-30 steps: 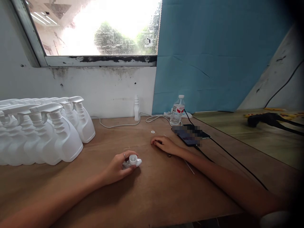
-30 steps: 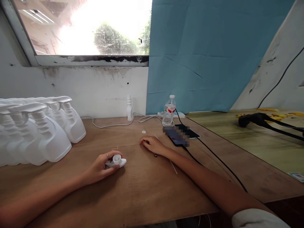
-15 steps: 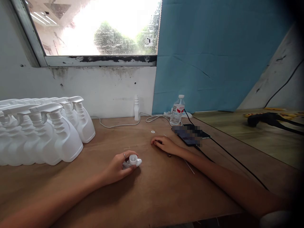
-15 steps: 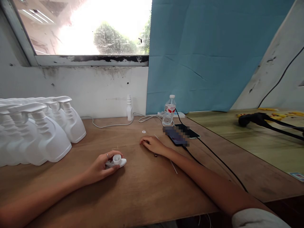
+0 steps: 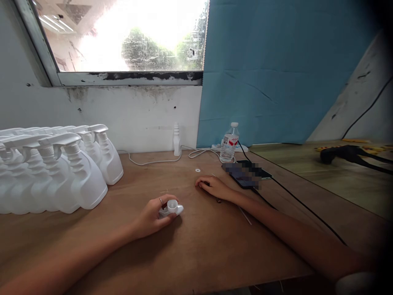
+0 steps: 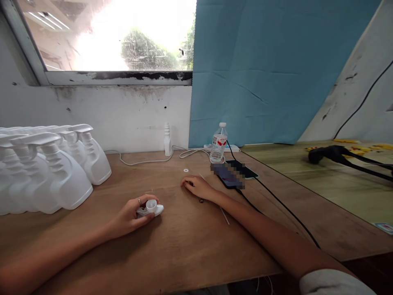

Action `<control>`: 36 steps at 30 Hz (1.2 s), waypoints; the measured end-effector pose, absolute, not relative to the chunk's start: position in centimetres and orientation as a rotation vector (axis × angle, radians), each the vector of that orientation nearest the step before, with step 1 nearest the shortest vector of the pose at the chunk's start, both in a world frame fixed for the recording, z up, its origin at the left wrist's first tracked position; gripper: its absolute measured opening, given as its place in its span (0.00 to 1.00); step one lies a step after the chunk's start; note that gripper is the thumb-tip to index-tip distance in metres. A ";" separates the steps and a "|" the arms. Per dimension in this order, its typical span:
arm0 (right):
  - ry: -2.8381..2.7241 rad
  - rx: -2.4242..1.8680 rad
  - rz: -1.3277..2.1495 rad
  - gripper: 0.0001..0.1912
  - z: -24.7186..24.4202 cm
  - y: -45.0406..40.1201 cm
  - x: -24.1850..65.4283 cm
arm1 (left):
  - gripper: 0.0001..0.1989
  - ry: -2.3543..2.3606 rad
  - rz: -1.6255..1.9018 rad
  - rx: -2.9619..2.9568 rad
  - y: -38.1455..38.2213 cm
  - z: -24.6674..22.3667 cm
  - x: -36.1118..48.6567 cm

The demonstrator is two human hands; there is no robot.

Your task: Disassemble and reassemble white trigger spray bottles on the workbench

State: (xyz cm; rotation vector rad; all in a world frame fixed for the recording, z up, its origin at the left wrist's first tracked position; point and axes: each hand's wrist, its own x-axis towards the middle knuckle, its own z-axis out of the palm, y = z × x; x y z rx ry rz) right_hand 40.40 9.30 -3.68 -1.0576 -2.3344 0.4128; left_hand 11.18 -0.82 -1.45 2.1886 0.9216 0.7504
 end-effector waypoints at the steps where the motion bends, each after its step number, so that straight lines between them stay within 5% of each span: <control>1: -2.337 -1.056 0.405 0.13 -3.7 9.3 40.4 | 0.14 0.920 0.755 2.190 -0.8 -1.5 11.2; 15: -2.377 -1.127 0.081 0.14 -2.2 9.1 39.6 | 0.15 0.904 0.758 2.175 -0.8 -1.8 11.0; 20: -2.429 -1.285 -0.057 0.21 -2.7 9.9 40.0 | 0.14 0.904 0.768 2.198 -0.6 -2.0 11.0; 36: -2.456 -1.342 -0.023 0.21 -3.2 10.5 40.2 | 0.14 0.897 0.775 2.208 -0.6 -1.9 11.0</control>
